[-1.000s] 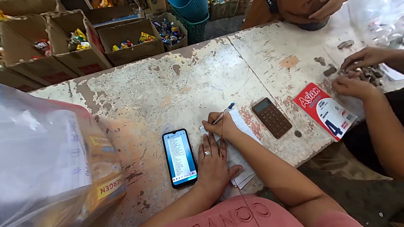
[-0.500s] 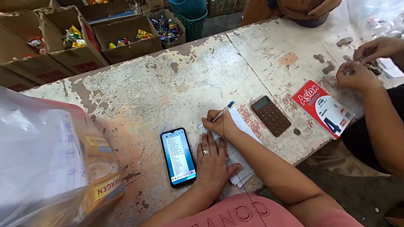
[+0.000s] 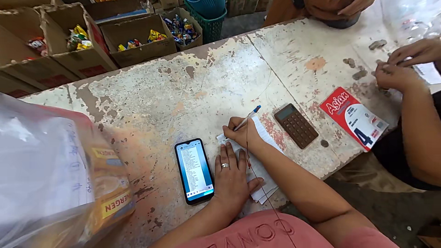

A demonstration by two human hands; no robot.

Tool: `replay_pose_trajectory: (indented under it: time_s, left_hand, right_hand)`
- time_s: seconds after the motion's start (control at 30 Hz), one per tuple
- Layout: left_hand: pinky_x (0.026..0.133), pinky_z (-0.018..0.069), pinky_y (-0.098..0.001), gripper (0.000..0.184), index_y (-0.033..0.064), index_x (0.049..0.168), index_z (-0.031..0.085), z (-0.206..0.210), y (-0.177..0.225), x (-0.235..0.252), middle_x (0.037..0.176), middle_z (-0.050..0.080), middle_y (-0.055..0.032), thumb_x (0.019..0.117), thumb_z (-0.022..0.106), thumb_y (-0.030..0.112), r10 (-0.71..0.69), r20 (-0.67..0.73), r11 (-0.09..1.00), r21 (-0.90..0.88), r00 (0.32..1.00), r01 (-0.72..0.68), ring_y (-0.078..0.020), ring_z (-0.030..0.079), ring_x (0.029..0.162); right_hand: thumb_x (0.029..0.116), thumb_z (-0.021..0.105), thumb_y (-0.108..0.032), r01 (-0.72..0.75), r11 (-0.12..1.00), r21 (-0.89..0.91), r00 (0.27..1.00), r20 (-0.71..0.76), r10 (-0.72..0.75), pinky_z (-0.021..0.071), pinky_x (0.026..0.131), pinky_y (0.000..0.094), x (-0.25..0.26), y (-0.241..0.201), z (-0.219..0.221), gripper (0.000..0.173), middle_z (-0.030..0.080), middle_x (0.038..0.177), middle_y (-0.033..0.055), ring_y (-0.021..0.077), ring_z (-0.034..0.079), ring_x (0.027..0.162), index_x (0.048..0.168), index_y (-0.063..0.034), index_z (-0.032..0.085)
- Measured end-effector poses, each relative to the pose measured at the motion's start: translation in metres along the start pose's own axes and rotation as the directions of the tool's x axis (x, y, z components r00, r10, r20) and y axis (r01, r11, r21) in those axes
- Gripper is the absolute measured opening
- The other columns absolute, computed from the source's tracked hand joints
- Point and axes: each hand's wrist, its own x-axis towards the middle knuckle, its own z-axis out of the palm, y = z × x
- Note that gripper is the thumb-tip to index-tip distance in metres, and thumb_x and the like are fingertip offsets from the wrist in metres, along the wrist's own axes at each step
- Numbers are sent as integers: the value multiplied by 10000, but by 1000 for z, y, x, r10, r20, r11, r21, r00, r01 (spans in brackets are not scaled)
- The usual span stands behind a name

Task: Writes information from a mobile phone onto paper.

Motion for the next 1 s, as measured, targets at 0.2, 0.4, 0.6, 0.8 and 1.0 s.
replay_pose_trajectory:
  time_s: [0.2, 0.4, 0.6, 0.8, 1.0]
  left_hand:
    - [1123, 370, -620, 1012, 6, 1478, 512, 2, 0, 0, 1535, 407, -343, 879, 394, 813, -2, -15, 1000, 20, 1000, 3, -505, 398, 1435]
    - [1123, 364, -628, 993, 9, 1476, 513, 1, 0, 0, 1542, 399, -341, 886, 402, 799, 2, -12, 1000, -5, 1000, -2, -511, 391, 1437]
    - [1127, 364, -623, 999, 12, 1480, 511, 1, 0, 0, 1541, 395, -348, 887, 384, 807, -2, -13, 1000, 2, 1000, 2, -515, 393, 1434]
    - [1130, 359, -621, 972, 30, 1482, 513, 0, 0, 0, 1544, 393, -342, 888, 414, 792, -4, -11, 1000, -11, 1000, 4, -507, 388, 1440]
    - [1136, 350, -618, 991, 36, 1496, 499, 1, 0, 0, 1546, 388, -345, 883, 392, 808, -5, -5, 1000, 10, 1000, 5, -503, 382, 1446]
  right_hand:
    - [896, 673, -91, -17, 999, -43, 999, 34, 18, 290, 471, 180, 0, 0, -3, 332, 427, 533, -75, -24, 380, 481, 617, -111, 494]
    - [893, 688, -81, -31, 999, -17, 999, 38, 31, 294, 465, 176, 1, 2, -2, 350, 433, 526, -77, -26, 384, 475, 610, -113, 485]
    - [887, 676, -119, 1, 1000, -30, 999, 43, 0, 290, 468, 211, 1, 7, 1, 347, 428, 529, -64, 5, 385, 478, 605, -118, 475]
    - [893, 671, -84, 0, 999, -34, 1000, 24, 1, 293, 473, 192, 1, 4, -1, 340, 427, 538, -63, -7, 383, 486, 615, -109, 478]
    - [883, 662, -117, 18, 998, -59, 999, 47, -15, 291, 469, 214, 2, 7, -1, 331, 428, 532, -64, 3, 390, 482, 610, -122, 474]
